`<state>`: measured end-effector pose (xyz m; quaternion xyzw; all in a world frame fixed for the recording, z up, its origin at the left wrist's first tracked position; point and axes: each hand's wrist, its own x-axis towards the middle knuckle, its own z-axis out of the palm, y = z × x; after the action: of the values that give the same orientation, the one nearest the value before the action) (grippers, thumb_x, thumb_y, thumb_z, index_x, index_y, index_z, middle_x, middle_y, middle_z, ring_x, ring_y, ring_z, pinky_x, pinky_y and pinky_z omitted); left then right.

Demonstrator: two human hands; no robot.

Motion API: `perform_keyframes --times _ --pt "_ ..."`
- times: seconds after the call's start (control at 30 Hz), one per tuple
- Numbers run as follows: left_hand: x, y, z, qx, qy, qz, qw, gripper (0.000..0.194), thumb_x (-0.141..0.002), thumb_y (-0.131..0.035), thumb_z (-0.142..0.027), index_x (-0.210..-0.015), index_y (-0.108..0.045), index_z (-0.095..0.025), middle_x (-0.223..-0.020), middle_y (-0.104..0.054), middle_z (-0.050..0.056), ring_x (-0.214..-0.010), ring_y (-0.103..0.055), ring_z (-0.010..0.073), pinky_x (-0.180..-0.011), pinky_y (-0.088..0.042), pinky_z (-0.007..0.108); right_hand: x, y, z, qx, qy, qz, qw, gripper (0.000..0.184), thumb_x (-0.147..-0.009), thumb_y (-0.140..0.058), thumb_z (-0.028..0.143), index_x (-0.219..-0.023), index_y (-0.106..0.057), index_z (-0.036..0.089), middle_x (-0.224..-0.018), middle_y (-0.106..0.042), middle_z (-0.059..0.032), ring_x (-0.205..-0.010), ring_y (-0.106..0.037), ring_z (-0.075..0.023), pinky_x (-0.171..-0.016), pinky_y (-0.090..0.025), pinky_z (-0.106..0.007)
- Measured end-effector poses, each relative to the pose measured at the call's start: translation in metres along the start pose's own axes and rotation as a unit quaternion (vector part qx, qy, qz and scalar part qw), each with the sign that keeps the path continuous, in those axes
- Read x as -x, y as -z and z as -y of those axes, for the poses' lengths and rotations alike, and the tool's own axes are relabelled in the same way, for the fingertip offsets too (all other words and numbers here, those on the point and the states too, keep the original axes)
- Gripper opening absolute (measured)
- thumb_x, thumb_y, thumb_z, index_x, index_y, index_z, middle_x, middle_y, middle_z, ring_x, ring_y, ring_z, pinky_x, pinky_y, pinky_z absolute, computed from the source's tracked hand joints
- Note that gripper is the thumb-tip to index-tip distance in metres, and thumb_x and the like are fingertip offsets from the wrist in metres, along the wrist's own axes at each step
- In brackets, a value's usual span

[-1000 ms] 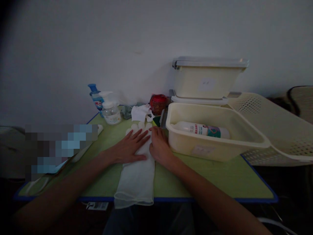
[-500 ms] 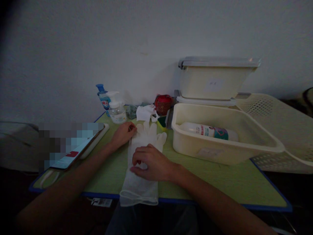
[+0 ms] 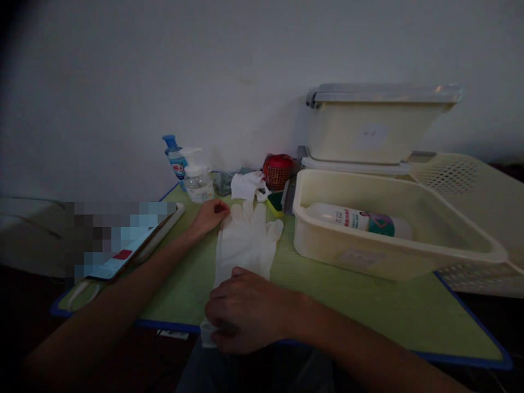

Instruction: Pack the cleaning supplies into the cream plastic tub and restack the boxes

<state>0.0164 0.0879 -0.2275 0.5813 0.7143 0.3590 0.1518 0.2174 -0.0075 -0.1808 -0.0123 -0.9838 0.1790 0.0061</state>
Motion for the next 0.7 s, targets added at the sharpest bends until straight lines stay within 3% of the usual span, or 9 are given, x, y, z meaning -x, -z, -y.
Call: perform_keyframes --times 0.23,0.7 --pt "0.0007 0.0011 -0.0031 0.029 -0.005 -0.016 0.999 0.009 -0.07 -0.056 -0.009 -0.064 -0.058 -0.014 -0.063 -0.061 0.0 -0.061 -0.056 0.0112 -0.062 -0.044 0.022 0.0002 -0.0022 -0.0026 -0.06 0.016 -0.033 0.998 0.007 -0.074 -0.053 0.015 -0.067 -0.052 0.017 -0.066 -0.054 0.0054 -0.063 -0.048 -0.0074 -0.071 -0.033 -0.023" --pt "0.0027 0.0007 -0.0043 0.027 -0.012 -0.023 0.999 0.009 -0.069 -0.057 -0.007 -0.064 -0.06 -0.013 -0.062 -0.061 0.0 -0.06 -0.055 0.0111 -0.062 -0.044 0.023 0.0013 -0.0072 -0.0053 -0.11 0.044 -0.003 0.993 0.006 -0.07 -0.056 0.014 -0.066 -0.054 0.017 -0.065 -0.056 0.0047 -0.062 -0.05 -0.0071 -0.071 -0.038 -0.02"
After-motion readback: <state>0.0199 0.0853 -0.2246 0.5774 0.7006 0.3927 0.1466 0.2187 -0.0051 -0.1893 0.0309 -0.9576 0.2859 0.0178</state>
